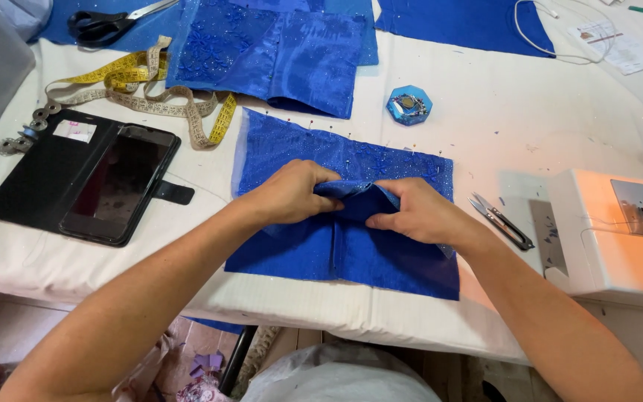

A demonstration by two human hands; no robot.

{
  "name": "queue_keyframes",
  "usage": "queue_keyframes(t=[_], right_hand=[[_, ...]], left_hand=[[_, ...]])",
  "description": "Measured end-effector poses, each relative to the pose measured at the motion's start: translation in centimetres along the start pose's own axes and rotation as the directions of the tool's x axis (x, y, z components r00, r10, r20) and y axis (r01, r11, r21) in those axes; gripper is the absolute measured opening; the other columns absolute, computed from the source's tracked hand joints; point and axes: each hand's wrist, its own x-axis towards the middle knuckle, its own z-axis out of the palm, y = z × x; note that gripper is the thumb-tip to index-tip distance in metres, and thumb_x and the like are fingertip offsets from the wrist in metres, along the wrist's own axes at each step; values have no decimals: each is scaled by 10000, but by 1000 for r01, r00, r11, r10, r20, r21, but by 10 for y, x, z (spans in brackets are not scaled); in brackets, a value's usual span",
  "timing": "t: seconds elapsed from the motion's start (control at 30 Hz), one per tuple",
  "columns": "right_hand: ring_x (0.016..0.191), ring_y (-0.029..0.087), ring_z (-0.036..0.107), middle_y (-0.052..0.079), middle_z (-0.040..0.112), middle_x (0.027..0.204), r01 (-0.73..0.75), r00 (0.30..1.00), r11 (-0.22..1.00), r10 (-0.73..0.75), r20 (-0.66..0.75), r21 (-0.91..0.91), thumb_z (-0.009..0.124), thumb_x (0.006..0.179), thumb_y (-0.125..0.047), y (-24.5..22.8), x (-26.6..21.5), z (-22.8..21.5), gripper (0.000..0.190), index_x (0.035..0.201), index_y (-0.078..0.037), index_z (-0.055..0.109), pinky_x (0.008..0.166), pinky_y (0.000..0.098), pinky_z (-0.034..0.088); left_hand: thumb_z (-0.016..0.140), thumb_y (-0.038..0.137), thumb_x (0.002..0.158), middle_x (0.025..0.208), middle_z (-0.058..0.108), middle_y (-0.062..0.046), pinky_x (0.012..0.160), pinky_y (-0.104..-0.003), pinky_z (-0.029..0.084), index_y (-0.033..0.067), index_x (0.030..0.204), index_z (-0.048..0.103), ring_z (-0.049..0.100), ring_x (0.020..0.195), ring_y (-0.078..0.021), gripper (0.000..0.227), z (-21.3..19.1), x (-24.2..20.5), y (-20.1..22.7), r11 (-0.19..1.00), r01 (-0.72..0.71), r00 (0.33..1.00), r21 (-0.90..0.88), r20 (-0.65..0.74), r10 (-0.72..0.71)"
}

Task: The person aligns the edges of a blue glittery fabric piece and secures them by inserting pins from a small container. They fold the fabric edges inward and place multiple pins along the seam to hold the layers together.

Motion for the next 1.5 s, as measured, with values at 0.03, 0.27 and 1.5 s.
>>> queue_keyframes(t=[0.03, 0.27, 1.5], right_hand=[[820, 219, 709, 130, 782, 891, -5, 1000, 1000, 5, 6, 3, 811, 777, -117, 2, 1, 1, 334, 1106, -81, 762, 692, 354, 592], [794, 178, 704, 70, 793, 868, 29, 999, 1000, -29, 29, -9, 802, 772, -128, 4, -7, 2, 238, 1010, -128, 803, 699, 336, 595], [1248, 321, 571, 97, 623, 1318, 344, 903, 847, -417, -104, -406, 527, 954, -483, 35, -83, 6, 461, 1261, -165, 660, 1040, 487, 417]], left_hand=[[740, 181, 825, 949, 788, -8, 850, -408, 570, 270, 1046, 794, 729, 961, -285, 244, 1, -1, -3, 1000, -19, 1000, -1, -9, 19], [749, 123, 812, 950, 790, -41, 872, -428, 564, 245, 1078, 796, 728, 955, -327, 296, 0, -14, 8, 995, -51, 999, 87, -8, 52], [589, 266, 985, 786, 671, -43, 887, -366, 539, 121, 814, 678, 692, 919, -247, 241, 48, -30, -23, 426, -575, 499, 698, -113, 859]])
